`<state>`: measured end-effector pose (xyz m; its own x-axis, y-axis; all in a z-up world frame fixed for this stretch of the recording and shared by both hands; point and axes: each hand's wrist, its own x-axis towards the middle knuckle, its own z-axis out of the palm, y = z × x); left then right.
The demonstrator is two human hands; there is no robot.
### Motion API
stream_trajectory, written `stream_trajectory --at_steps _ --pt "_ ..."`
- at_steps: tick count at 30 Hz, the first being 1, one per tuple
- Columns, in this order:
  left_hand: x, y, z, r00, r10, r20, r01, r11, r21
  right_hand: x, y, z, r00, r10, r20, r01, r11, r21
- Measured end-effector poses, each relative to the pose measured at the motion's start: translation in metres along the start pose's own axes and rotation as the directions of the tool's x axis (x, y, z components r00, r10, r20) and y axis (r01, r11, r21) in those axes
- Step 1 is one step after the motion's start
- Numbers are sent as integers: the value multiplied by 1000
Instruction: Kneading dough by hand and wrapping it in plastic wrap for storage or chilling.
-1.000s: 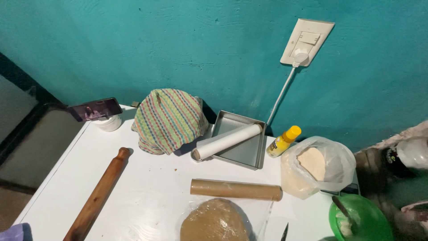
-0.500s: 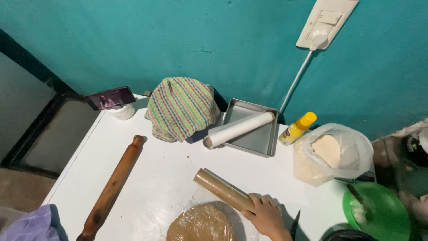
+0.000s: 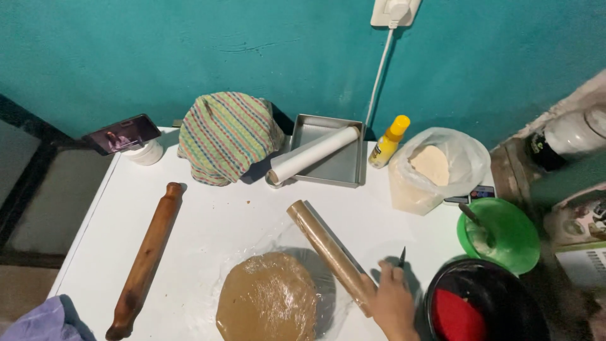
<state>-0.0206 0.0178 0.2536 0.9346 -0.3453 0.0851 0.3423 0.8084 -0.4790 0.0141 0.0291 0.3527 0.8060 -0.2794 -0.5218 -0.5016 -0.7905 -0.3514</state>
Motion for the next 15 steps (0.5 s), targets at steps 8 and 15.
stream_trajectory --at_steps 8,15 --pt "-37 -6 -21 985 -162 -52 118 430 895 10 121 120 956 207 -208 -261 923 -281" --pt "-61 -5 -27 979 -2 -202 144 -695 704 -41 52 61 897 363 -251 -389 919 -59"
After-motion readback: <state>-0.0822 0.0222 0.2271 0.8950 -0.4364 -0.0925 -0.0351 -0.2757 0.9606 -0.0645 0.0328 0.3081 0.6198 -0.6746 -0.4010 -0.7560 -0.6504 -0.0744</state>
